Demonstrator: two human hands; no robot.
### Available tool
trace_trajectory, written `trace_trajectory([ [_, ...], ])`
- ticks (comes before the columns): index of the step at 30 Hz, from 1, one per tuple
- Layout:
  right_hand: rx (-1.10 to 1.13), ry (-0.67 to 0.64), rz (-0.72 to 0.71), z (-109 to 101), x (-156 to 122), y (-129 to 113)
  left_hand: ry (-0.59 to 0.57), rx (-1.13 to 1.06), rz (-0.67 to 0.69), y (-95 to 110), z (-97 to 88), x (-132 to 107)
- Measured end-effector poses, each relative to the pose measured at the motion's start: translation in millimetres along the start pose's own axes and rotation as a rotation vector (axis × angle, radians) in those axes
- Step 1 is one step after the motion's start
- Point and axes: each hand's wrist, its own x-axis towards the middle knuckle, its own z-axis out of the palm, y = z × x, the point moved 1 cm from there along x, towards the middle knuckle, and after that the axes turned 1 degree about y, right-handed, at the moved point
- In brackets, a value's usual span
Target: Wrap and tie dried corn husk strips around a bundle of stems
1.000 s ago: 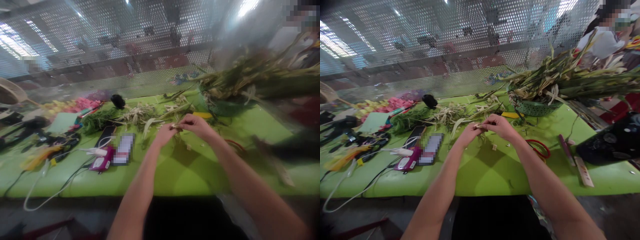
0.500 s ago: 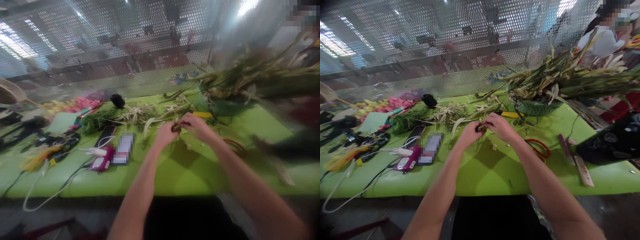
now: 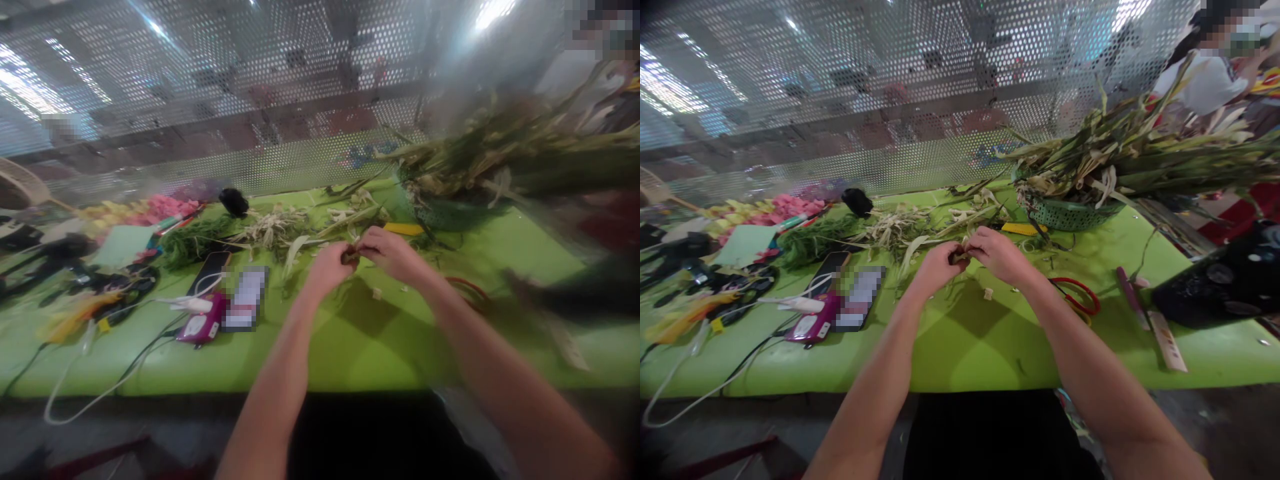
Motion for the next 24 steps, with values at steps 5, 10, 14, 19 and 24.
trace_trajectory([
  [5, -0.081, -0.047, -0.045, 1, -3, -4, -0.037, 0.038, 0.017, 3, -3.4, -1],
  [10, -0.185, -0.023, -0.067, 6, -4, -10, -0.053, 0.046, 0.001, 7, -5.9, -2],
  [14, -0.165, 0.006, -0.061, 8, -4, -15, -0.059, 0.076, -0.021, 10, -5.6, -2],
  [19, -0.145, -0.003, -0.074, 7, -3, -18, -0.053, 0.088, -0.006, 6, -2.3, -2],
  [24, -0.16, 0.003, -0.079, 7, -4, -19, -0.047, 0.079, 0.008, 3, 0.6, -2],
])
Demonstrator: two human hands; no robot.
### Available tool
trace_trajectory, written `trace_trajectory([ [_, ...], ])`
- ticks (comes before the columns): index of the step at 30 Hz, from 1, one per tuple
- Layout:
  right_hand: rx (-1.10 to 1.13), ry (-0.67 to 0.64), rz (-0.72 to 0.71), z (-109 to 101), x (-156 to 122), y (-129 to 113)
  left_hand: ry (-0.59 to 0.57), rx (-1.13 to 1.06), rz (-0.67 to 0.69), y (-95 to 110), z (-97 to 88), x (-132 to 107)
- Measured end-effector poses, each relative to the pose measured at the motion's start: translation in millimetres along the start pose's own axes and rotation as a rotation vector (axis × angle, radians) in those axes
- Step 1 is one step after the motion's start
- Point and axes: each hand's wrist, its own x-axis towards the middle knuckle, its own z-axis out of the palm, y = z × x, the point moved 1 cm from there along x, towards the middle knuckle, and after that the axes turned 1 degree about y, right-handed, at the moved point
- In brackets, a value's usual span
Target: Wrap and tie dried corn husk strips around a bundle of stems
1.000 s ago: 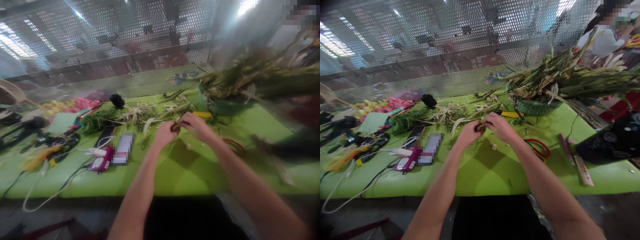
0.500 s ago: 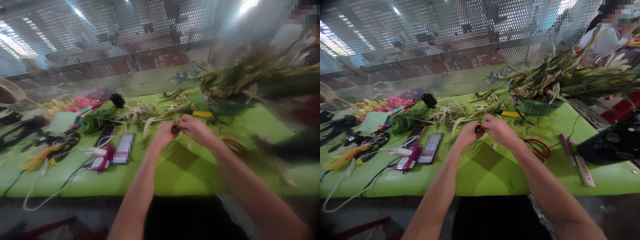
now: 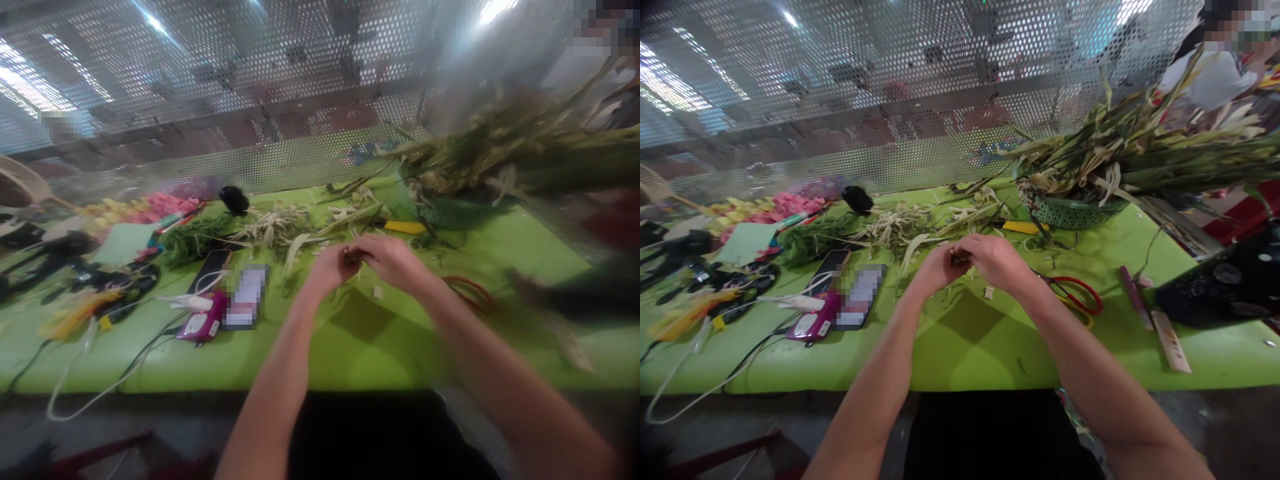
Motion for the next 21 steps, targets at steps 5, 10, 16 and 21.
trace_trajectory([
  [5, -0.019, -0.053, 0.032, -3, 0, -2, -0.028, 0.006, -0.014, 0, 0.5, 0],
  [10, 0.118, -0.08, 0.091, -12, 0, 2, -0.065, -0.026, -0.01, -3, 0.6, 1],
  [16, 0.05, -0.132, 0.104, -5, -1, 3, -0.103, -0.032, -0.051, 2, 1.3, 0],
  [21, -0.119, -0.07, 0.061, 2, -1, -2, -0.084, -0.019, -0.054, 3, 1.6, 0],
])
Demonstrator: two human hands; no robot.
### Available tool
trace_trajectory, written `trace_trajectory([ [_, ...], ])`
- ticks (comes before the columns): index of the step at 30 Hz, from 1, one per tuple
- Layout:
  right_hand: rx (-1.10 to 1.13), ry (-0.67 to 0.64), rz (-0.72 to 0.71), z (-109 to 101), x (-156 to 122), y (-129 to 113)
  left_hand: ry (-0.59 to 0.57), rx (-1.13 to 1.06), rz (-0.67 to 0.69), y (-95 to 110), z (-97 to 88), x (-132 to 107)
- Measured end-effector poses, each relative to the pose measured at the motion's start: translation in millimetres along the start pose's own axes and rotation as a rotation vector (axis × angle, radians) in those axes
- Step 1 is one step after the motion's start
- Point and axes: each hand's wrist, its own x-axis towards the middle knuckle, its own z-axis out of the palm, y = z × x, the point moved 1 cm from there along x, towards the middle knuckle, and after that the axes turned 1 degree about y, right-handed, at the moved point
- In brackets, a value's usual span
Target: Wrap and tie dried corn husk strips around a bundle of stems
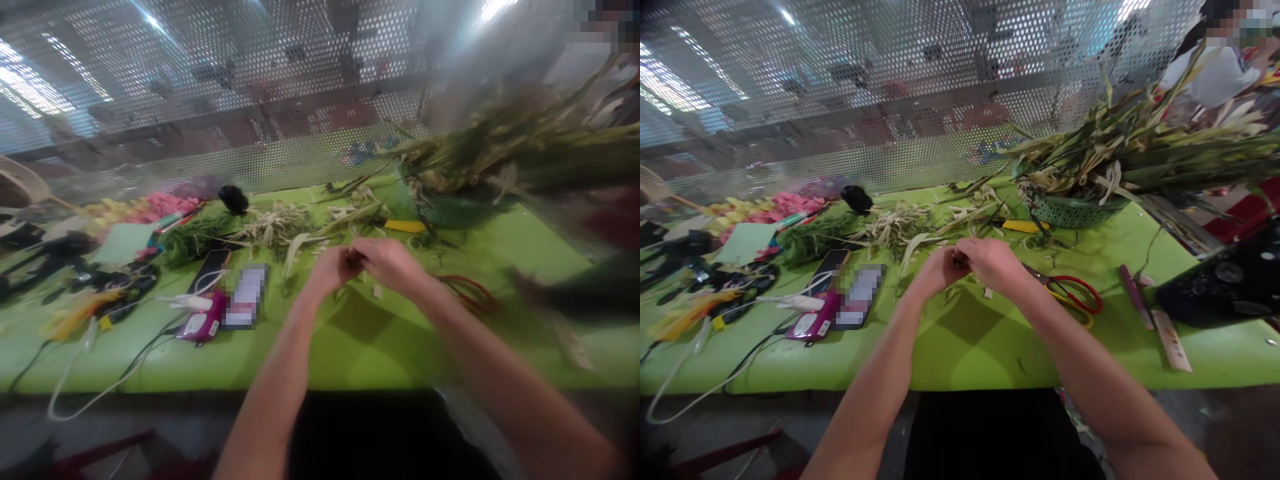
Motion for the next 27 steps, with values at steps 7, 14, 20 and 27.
trace_trajectory([
  [7, -0.09, 0.072, -0.081, 4, -1, -3, 0.035, 0.018, 0.001, -1, 0.0, 0],
  [14, -0.036, 0.031, -0.085, 9, -1, -1, 0.02, -0.014, -0.008, -5, 2.5, 2],
  [20, 0.064, 0.06, -0.076, 6, 1, -6, 0.082, -0.227, 0.072, -19, 6.3, 6],
  [27, 0.116, 0.117, 0.034, -2, 2, -5, -0.011, -0.311, -0.052, -14, 0.9, 2],
])
